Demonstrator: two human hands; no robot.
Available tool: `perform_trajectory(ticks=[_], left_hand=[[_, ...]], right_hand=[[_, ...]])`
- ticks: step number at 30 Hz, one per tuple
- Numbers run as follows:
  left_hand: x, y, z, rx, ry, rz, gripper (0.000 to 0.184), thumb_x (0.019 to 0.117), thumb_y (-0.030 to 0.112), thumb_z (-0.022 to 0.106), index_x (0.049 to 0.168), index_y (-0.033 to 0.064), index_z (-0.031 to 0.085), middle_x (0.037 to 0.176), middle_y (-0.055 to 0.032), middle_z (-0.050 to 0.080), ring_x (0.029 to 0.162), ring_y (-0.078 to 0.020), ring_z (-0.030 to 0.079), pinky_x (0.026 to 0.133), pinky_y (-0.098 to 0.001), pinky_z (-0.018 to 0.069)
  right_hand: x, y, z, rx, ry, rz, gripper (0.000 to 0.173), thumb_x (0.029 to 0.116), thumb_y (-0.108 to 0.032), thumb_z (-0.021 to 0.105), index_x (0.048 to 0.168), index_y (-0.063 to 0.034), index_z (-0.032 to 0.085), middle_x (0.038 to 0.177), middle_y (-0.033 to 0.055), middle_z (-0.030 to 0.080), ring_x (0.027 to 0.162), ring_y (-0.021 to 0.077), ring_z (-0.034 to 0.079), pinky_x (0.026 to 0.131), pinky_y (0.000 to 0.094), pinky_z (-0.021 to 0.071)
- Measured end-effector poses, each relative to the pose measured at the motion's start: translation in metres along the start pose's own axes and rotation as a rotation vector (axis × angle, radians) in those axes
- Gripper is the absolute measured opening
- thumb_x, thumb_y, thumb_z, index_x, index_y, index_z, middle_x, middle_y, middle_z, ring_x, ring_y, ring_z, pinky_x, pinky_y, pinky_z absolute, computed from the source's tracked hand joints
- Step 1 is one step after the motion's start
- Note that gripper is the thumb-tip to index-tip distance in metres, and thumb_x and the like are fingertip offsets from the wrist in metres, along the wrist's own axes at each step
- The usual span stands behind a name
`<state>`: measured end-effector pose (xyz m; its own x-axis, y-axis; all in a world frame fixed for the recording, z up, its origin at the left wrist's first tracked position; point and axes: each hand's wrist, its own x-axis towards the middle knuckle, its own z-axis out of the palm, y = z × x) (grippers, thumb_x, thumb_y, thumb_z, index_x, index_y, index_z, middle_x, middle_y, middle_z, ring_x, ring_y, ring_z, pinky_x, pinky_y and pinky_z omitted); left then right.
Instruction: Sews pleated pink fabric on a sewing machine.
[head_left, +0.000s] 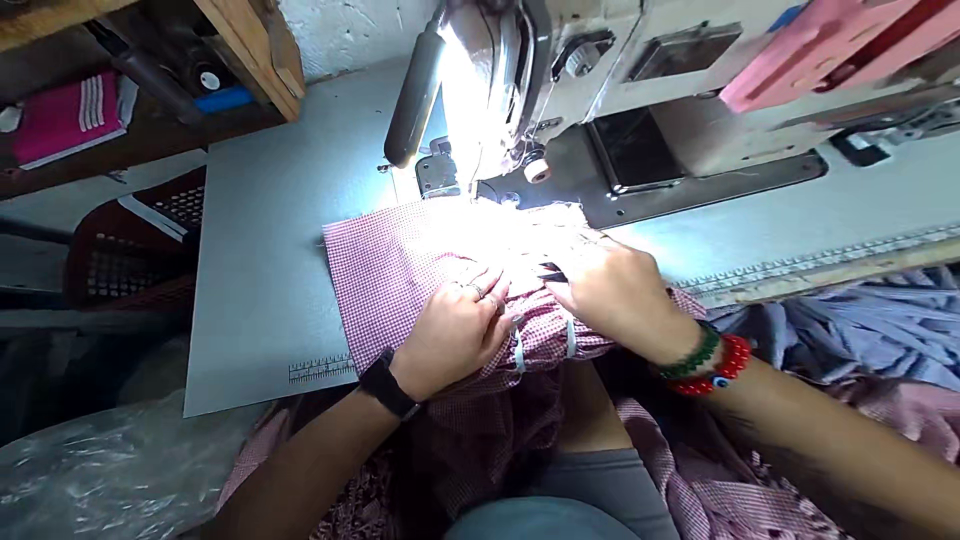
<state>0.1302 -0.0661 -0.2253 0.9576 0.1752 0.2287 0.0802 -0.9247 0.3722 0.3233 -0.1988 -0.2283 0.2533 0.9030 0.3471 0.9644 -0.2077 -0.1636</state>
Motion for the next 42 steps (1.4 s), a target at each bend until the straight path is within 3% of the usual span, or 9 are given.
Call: perform_trajectory(ticks=[5, 14, 23, 28, 31, 33, 35, 39, 42], left_hand=[[0.03, -0.014, -0.016, -0.272, 0.281, -0.148, 0.015, 0.0992, 0.014, 0.064, 0.1, 0.0059, 0.077, 0.087, -0.0035, 0.073, 0.075, -0.0091, 0.068, 0.069, -0.0285, 0.0579], [0.094, -0.017, -0.016, -0.29, 0.833, -0.435, 0.036, 0.0887, 0.029, 0.08, 0.099, 0.0033, 0.056, 0.104, -0.0144, 0.059, 0.095, -0.0232, 0.058, 0.085, -0.0395, 0.048], [0.109, -0.013, -0.017, 0.237, 1.138, -0.268, 0.013, 0.0891, 0.026, 0.077, 0.089, 0.0129, 0.079, 0.09, -0.0023, 0.076, 0.089, -0.0178, 0.068, 0.092, -0.0442, 0.0444], [0.08, -0.001, -0.022, 0.249, 0.774, -0.285, 0.019, 0.0947, 0.025, 0.067, 0.099, 0.0076, 0.073, 0.106, -0.0133, 0.071, 0.11, -0.0322, 0.064, 0.102, -0.0545, 0.0423], [0.046, 0.009, -0.015, 0.172, 0.519, -0.28, 0.019, 0.0919, 0.026, 0.073, 0.096, 0.0079, 0.073, 0.098, -0.0119, 0.07, 0.1, -0.0316, 0.066, 0.096, -0.0572, 0.0464], [0.032, 0.01, -0.001, 0.154, 0.468, -0.262, 0.017, 0.089, 0.028, 0.074, 0.089, 0.0113, 0.075, 0.088, -0.0052, 0.072, 0.091, -0.0244, 0.068, 0.097, -0.0542, 0.0452], [0.021, 0.01, 0.006, 0.148, 0.46, -0.223, 0.016, 0.0887, 0.029, 0.073, 0.087, 0.0137, 0.075, 0.087, -0.0008, 0.074, 0.089, -0.0193, 0.068, 0.1, -0.0521, 0.0418], [0.015, 0.005, -0.012, -0.046, 0.434, -0.271, 0.017, 0.0938, 0.025, 0.069, 0.096, 0.0086, 0.073, 0.092, -0.0045, 0.072, 0.092, -0.0198, 0.067, 0.1, -0.0479, 0.0451], [0.019, 0.005, -0.046, -0.825, 0.39, -0.356, 0.023, 0.1059, 0.011, 0.051, 0.125, 0.0028, 0.063, 0.112, -0.0046, 0.07, 0.1, -0.0095, 0.067, 0.092, -0.0305, 0.0556]], right_hand=[[-0.001, 0.005, 0.007, 0.09, 0.077, 0.0, 0.036, 0.085, -0.018, 0.065, 0.117, -0.0064, 0.074, 0.125, 0.0128, 0.073, 0.116, 0.0381, 0.068, 0.084, 0.0576, 0.0568], [-0.001, 0.005, 0.007, 0.137, 0.128, 0.029, 0.032, 0.0832, -0.012, 0.066, 0.112, -0.0053, 0.076, 0.119, 0.014, 0.074, 0.109, 0.0367, 0.071, 0.08, 0.0578, 0.057], [-0.001, 0.006, 0.009, 0.129, 0.138, 0.015, 0.023, 0.0841, -0.015, 0.067, 0.1, -0.0009, 0.075, 0.111, 0.0177, 0.074, 0.108, 0.0383, 0.071, 0.077, 0.0592, 0.0575], [0.007, 0.002, -0.009, 0.206, 0.145, 0.065, 0.028, 0.0873, -0.013, 0.068, 0.113, -0.006, 0.077, 0.122, 0.016, 0.072, 0.113, 0.0393, 0.068, 0.083, 0.0619, 0.056], [0.024, -0.022, -0.039, 0.555, 0.16, 0.129, 0.03, 0.0981, -0.013, 0.059, 0.124, -0.0044, 0.071, 0.116, 0.0093, 0.074, 0.099, 0.0217, 0.07, 0.085, 0.0451, 0.0571], [0.032, -0.042, -0.056, 0.951, 0.009, 0.25, 0.033, 0.1079, -0.018, 0.051, 0.138, -0.0109, 0.062, 0.102, 0.0035, 0.073, 0.071, 0.0081, 0.063, 0.063, 0.0264, 0.0528], [0.038, -0.057, -0.055, 1.193, -0.005, 0.338, 0.018, 0.1097, -0.023, 0.049, 0.113, -0.0129, 0.063, 0.07, 0.0007, 0.059, 0.047, 0.0051, 0.044, 0.042, 0.0201, 0.0359], [0.037, -0.05, -0.031, 0.714, 0.239, 0.088, 0.025, 0.1009, -0.006, 0.051, 0.109, -0.0052, 0.075, 0.08, 0.0069, 0.07, 0.063, 0.015, 0.062, 0.057, 0.0359, 0.0518], [0.013, -0.042, -0.009, 0.43, 0.145, -0.302, 0.019, 0.0887, -0.007, 0.062, 0.1, -0.005, 0.077, 0.07, 0.0092, 0.067, 0.062, 0.0265, 0.066, 0.058, 0.0491, 0.0554]])
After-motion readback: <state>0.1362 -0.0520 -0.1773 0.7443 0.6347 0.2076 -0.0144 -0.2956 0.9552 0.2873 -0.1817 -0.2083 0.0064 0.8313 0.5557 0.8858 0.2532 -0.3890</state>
